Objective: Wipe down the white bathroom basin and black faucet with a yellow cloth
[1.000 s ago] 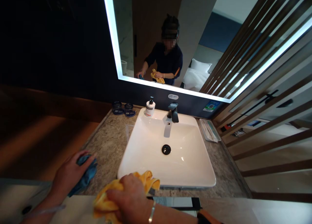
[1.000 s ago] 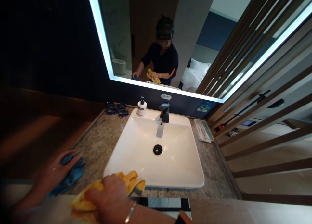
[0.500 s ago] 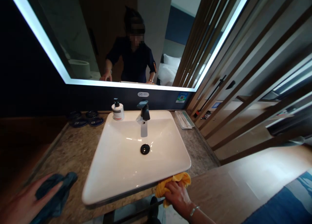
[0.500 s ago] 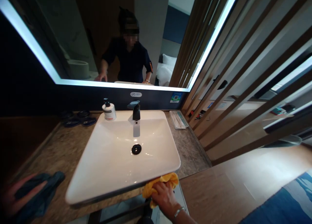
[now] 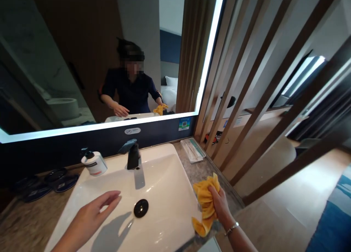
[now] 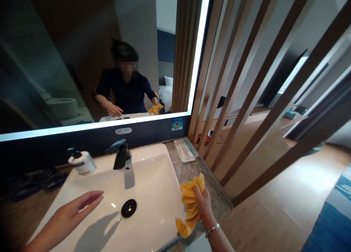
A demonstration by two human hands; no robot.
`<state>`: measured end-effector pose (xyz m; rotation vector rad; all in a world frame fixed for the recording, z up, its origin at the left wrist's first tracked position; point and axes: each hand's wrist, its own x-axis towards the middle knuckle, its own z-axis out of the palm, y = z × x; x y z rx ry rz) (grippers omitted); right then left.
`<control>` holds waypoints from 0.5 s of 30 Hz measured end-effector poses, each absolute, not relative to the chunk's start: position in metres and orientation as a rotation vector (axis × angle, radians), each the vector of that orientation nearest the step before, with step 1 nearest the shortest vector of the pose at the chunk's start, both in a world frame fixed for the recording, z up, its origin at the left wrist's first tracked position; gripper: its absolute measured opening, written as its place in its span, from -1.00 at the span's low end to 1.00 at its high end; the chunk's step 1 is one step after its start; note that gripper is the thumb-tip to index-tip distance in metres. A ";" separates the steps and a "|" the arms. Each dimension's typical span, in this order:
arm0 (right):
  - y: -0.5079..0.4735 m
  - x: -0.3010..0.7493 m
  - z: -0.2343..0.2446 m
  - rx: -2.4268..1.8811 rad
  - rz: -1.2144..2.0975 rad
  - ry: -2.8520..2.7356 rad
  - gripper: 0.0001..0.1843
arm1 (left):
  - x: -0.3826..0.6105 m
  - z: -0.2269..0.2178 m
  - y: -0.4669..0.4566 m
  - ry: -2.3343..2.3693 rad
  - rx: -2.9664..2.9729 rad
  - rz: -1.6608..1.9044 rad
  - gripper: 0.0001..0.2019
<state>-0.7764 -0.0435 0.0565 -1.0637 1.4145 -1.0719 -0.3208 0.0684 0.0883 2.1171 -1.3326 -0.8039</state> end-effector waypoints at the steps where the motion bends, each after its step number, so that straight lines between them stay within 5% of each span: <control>1: -0.057 -0.758 0.068 -1.088 -1.012 1.323 -0.58 | -0.331 0.087 0.057 -1.327 2.106 -0.869 -0.36; 5: -0.128 -0.665 0.088 -1.585 -0.557 0.945 -0.62 | -0.345 0.056 0.043 -1.122 2.091 -0.970 -0.30; 9: -0.172 -0.574 0.047 -2.480 -0.054 0.745 -0.54 | -0.348 0.044 0.067 -0.752 2.090 -0.999 -0.10; 15: -0.117 -0.542 -0.011 -2.573 0.176 0.357 -0.59 | -0.370 0.055 0.151 -0.295 2.168 -0.849 -0.11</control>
